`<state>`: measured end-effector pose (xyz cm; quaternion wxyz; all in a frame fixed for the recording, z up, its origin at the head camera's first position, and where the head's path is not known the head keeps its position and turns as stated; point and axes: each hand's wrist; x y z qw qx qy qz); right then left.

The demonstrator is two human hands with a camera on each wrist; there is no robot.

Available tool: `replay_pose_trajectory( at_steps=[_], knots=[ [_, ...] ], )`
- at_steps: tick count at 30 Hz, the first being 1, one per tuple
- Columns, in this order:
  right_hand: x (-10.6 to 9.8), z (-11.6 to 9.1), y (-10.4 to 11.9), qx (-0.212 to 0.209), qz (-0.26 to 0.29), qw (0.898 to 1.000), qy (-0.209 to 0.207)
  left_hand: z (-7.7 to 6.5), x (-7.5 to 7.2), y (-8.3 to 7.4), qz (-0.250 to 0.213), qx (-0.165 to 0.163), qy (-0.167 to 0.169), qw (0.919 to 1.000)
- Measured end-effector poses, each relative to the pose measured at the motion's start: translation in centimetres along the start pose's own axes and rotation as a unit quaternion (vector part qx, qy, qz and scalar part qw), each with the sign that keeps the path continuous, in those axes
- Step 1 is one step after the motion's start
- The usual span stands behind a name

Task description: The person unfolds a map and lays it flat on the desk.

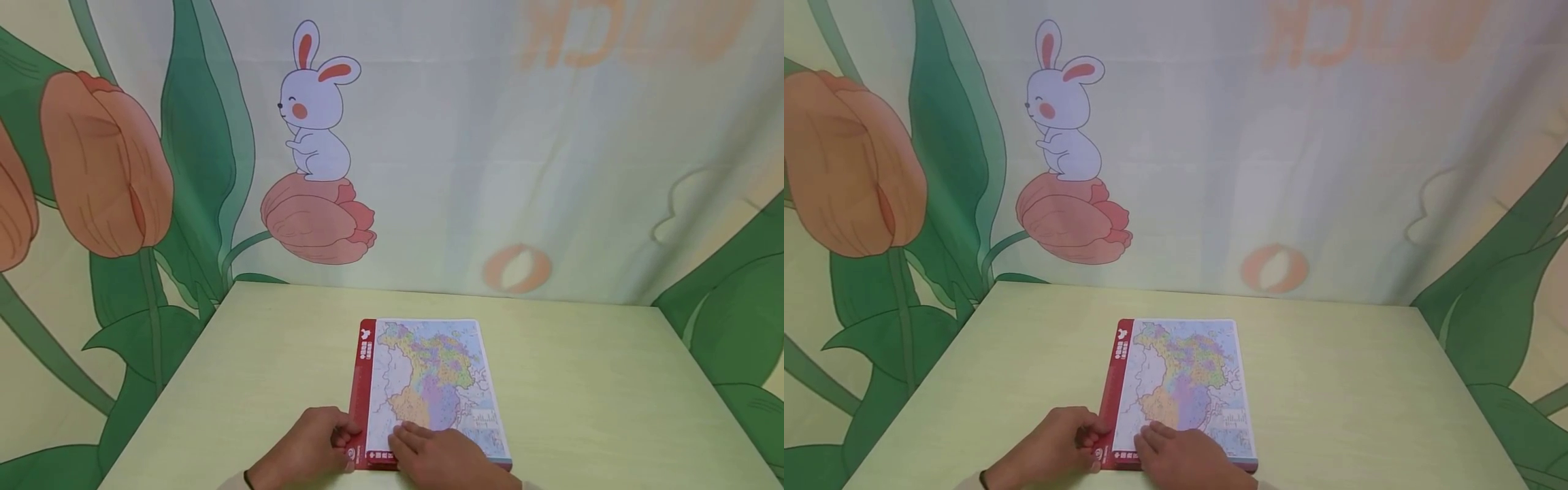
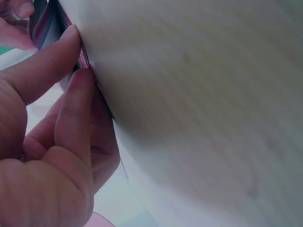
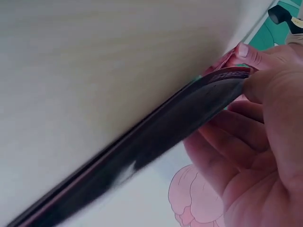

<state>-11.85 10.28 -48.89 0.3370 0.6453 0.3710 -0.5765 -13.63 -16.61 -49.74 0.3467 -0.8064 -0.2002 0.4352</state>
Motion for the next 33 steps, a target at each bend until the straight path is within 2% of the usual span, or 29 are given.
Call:
replay_pose_trajectory(
  at_steps=[5, 8, 16, 21, 26, 28, 30, 33],
  knots=[
    [0.2, -1.3, -0.1, -0.010, -0.049, 0.998, -0.038, 0.0, -0.1, 0.1, -0.005, 0.005, 0.006, 1.0000],
    [0.5, -2.5, -0.4, -0.003, -0.074, 0.996, -0.057, 0.1, -0.1, 0.1, -0.005, 0.003, 0.008, 1.0000],
    [1.5, -6.4, -1.5, 0.052, -0.052, 0.997, -0.038, 0.1, 0.0, 0.3, 0.002, 0.008, 0.013, 0.9999],
    [2.0, -8.7, -2.3, 0.072, -0.068, 0.994, -0.050, 0.1, -0.1, 0.4, 0.008, 0.015, 0.016, 0.9997],
    [1.8, -10.8, -2.6, 0.101, -0.062, 0.992, -0.035, 0.1, -0.2, 0.6, 0.006, 0.022, 0.026, 0.9994],
    [1.9, -11.2, -2.7, 0.101, -0.082, 0.991, -0.040, 0.1, -0.3, 0.5, 0.012, 0.022, 0.028, 0.9993],
    [2.0, -11.5, -2.8, 0.097, -0.114, 0.987, -0.056, 0.2, -0.4, 0.5, 0.020, 0.027, 0.028, 0.9990],
    [2.1, -11.6, -2.8, 0.098, -0.162, 0.975, -0.116, 0.3, -0.5, 0.4, 0.029, 0.035, 0.031, 0.9985]
  ],
)
Point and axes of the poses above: each hand's wrist, its own z-axis towards the middle knuckle, its own x-axis out of the palm, y = z × x, and after that the axes turned 6 degrees about y, right-handed
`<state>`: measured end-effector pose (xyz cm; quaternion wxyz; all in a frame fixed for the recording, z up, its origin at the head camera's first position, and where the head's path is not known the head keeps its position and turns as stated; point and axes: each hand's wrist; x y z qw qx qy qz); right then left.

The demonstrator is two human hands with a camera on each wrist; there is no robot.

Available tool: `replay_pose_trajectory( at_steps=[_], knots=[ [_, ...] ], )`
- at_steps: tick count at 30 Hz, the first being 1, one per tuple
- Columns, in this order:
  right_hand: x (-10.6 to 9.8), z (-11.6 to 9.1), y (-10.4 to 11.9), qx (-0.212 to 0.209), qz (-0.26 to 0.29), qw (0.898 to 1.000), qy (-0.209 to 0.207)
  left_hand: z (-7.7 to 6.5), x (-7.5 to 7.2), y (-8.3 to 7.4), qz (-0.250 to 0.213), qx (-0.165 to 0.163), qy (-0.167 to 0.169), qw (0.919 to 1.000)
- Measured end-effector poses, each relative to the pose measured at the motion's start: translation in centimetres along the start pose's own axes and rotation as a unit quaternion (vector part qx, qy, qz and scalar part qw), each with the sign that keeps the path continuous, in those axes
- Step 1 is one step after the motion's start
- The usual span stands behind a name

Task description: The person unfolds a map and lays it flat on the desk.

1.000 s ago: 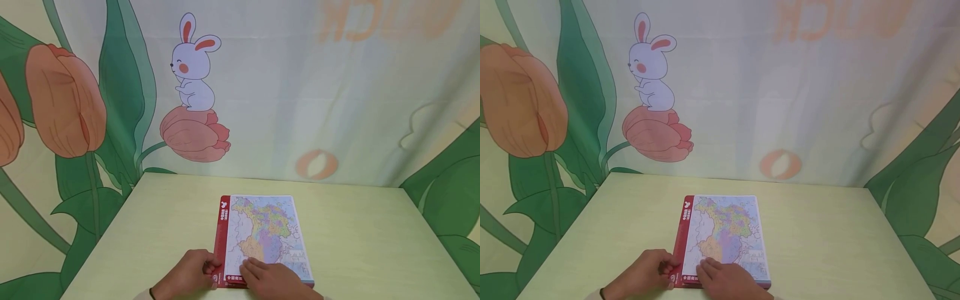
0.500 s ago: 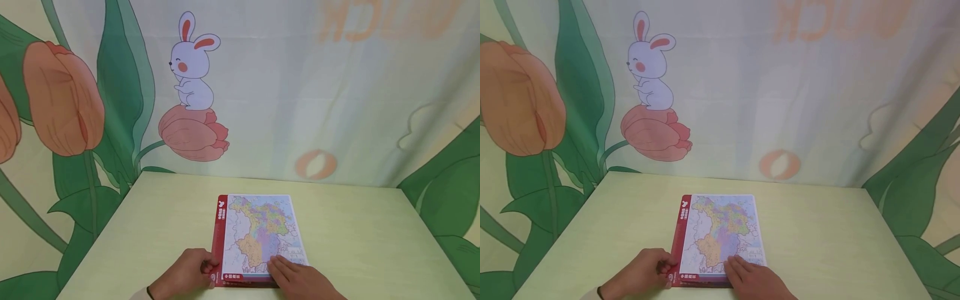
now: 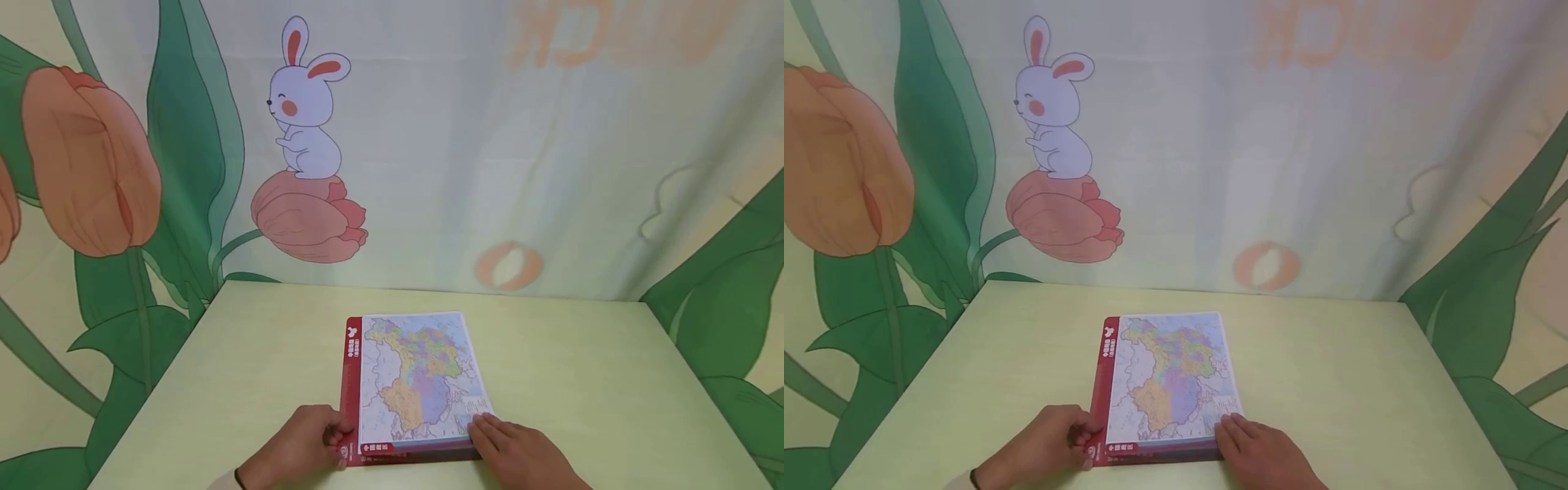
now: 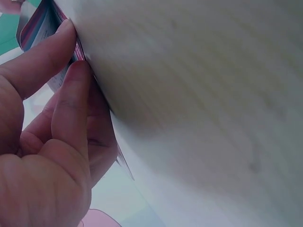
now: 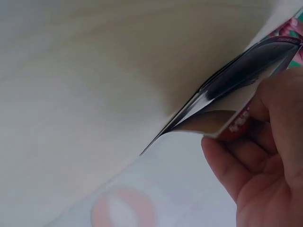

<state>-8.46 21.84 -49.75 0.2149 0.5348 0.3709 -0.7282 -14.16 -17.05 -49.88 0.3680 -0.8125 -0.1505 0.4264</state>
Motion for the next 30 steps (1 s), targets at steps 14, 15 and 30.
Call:
replay_pose_trajectory(
  at_steps=[14, 15, 30],
  knots=[
    [-0.2, 0.7, -2.9, 0.124, 0.189, 0.966, -0.123, 0.1, -1.3, 0.2, 0.079, 0.024, -0.015, 0.9964],
    [-0.3, 0.6, -3.3, 0.131, 0.207, 0.962, -0.122, 0.1, -1.5, 0.3, 0.081, 0.017, -0.013, 0.9965],
    [-1.1, -2.3, -7.8, 0.175, 0.319, 0.922, -0.135, -0.4, -3.7, 1.5, 0.096, -0.043, -0.018, 0.9943]
  ],
)
Point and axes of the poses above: each hand's wrist, its own z-axis towards the middle knuckle, its own x-axis out of the palm, y = z × x, and after that the axes turned 6 degrees about y, right-handed
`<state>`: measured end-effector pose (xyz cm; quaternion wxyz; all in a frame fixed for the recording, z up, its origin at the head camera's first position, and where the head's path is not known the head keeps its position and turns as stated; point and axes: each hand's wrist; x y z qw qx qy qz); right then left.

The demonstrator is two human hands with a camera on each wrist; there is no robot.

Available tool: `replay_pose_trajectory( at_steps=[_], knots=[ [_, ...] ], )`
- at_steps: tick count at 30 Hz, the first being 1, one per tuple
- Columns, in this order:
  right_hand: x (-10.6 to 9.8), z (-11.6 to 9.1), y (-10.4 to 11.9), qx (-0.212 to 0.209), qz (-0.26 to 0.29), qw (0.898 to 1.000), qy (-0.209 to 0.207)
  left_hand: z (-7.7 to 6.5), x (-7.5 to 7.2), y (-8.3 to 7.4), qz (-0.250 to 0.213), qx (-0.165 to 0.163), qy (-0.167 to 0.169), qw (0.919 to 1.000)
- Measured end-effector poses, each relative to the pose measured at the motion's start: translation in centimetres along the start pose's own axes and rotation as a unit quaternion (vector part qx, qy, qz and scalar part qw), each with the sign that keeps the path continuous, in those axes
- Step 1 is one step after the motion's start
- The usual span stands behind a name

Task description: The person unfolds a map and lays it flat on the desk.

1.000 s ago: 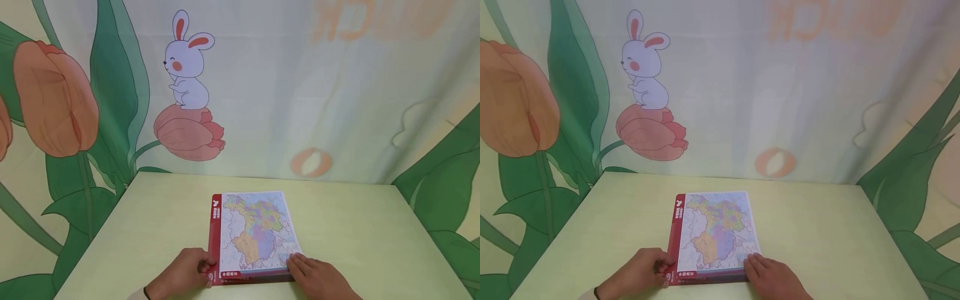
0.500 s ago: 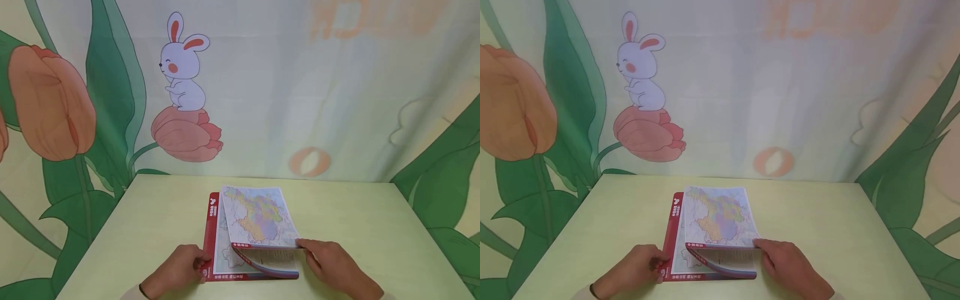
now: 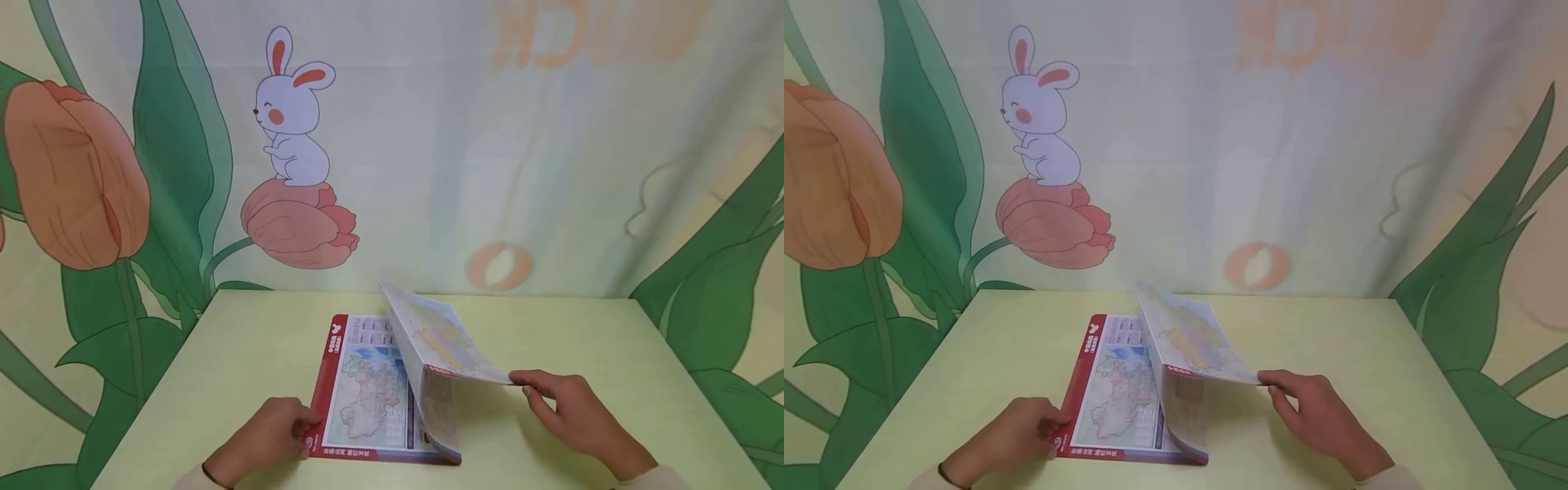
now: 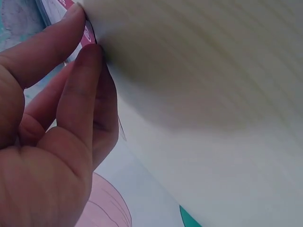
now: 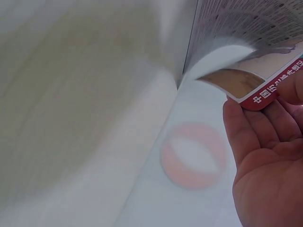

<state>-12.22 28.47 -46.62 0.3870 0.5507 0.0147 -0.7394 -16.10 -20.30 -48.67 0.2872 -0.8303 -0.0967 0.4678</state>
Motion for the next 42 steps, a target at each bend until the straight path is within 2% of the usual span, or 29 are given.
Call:
replay_pose_trajectory(
  at_steps=[6, 13, 21, 27, 34, 38, 42],
  knots=[
    [-1.7, -1.1, -0.7, 0.009, -0.005, 0.999, -0.032, -0.2, -0.8, 1.4, 0.014, -0.016, -0.020, 0.9996],
    [-3.6, -3.5, -1.2, 0.043, -0.046, 0.996, -0.061, -0.5, -1.9, 3.6, 0.013, -0.040, -0.031, 0.9986],
    [-5.8, -6.4, -1.6, 0.076, -0.118, 0.984, -0.108, -0.9, -3.4, 5.9, 0.016, -0.051, -0.037, 0.9979],
    [-6.2, -8.6, -2.6, 0.108, -0.161, 0.972, -0.133, -1.1, -4.1, 7.3, 0.026, -0.056, -0.033, 0.9975],
    [-6.2, -10.9, -3.4, 0.175, -0.176, 0.959, -0.133, -1.0, -4.9, 8.0, 0.020, -0.069, -0.030, 0.9969],
    [-6.2, -11.9, -3.9, 0.188, -0.179, 0.957, -0.130, -1.0, -5.5, 8.6, 0.023, -0.069, -0.032, 0.9968],
    [-6.1, -12.8, -4.7, 0.211, -0.191, 0.953, -0.106, -1.0, -5.9, 9.4, 0.024, -0.069, -0.040, 0.9966]
  ],
)
Point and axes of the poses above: each hand's wrist, its own z-axis towards the middle knuckle, its own x-axis out of the palm, y = z × x, and after that the axes turned 6 degrees about y, right-handed
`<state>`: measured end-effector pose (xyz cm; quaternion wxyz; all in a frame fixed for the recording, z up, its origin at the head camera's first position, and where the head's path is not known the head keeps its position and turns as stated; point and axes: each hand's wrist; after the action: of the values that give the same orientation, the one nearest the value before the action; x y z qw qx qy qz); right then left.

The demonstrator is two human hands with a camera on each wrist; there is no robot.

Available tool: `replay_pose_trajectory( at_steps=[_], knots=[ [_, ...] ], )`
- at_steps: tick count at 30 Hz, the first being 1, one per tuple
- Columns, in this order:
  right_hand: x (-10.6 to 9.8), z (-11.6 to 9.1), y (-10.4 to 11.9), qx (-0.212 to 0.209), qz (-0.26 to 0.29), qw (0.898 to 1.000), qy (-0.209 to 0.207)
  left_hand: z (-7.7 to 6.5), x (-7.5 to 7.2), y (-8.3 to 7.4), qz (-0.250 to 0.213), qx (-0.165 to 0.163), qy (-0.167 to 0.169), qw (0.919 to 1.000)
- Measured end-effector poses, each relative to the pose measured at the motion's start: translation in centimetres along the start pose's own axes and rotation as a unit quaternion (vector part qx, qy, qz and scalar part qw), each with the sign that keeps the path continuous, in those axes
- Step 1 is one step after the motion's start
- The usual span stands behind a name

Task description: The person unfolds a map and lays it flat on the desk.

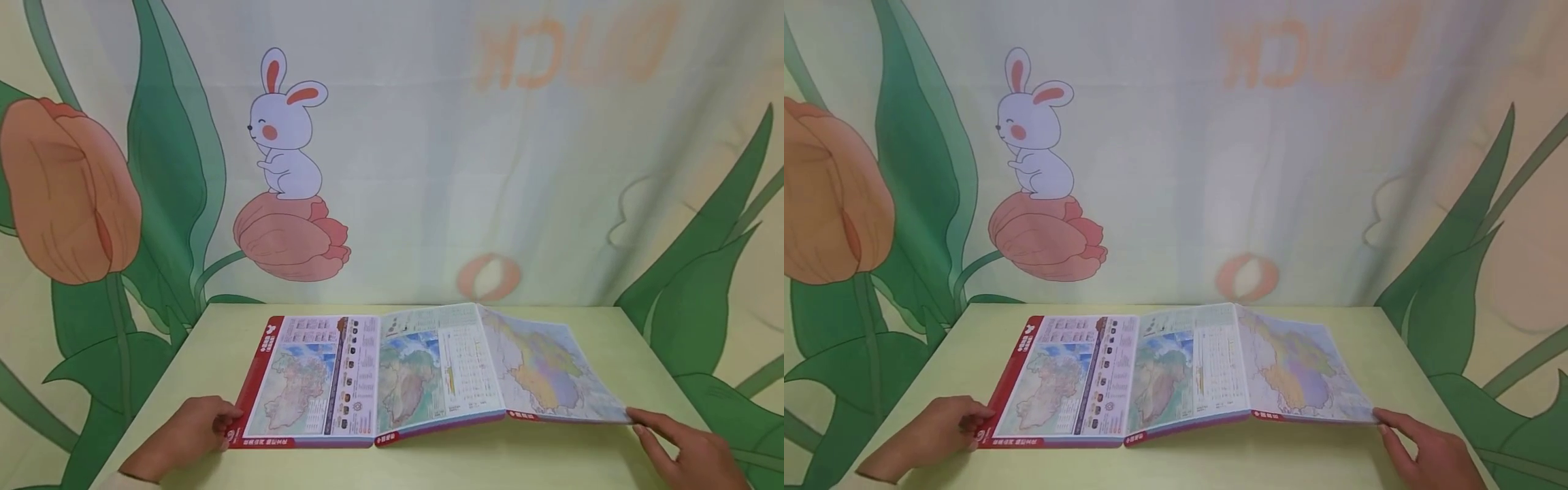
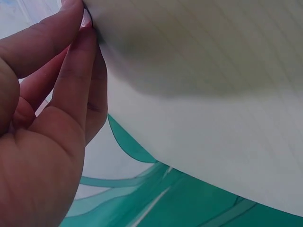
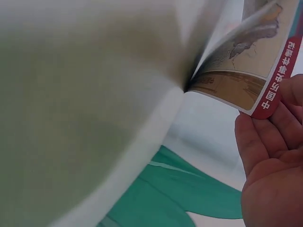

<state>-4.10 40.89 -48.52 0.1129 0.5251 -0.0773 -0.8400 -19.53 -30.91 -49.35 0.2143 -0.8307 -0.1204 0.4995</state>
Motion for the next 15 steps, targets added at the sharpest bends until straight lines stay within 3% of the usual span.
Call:
replay_pose_trajectory(
  at_steps=[4, 9, 15],
  knots=[
    [0.4, -0.3, -1.1, 0.027, -0.017, 0.997, 0.065, 0.0, -0.3, 0.7, 0.004, 0.003, -0.005, 1.0000],
    [0.5, -0.2, -1.7, 0.076, -0.013, 0.985, 0.152, -0.3, -0.2, 0.8, 0.006, 0.000, 0.002, 1.0000],
    [0.2, 0.4, -1.0, 0.064, -0.025, 0.990, 0.122, -0.5, -0.3, -0.3, 0.039, -0.011, -0.003, 0.9992]
  ],
)
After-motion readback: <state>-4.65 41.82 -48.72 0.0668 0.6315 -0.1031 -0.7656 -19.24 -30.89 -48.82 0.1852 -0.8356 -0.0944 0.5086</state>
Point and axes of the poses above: each hand's wrist, its own z-axis towards the middle knuckle, its own x-axis out of the palm, y = z × x, and after that the axes turned 6 degrees about y, right-handed
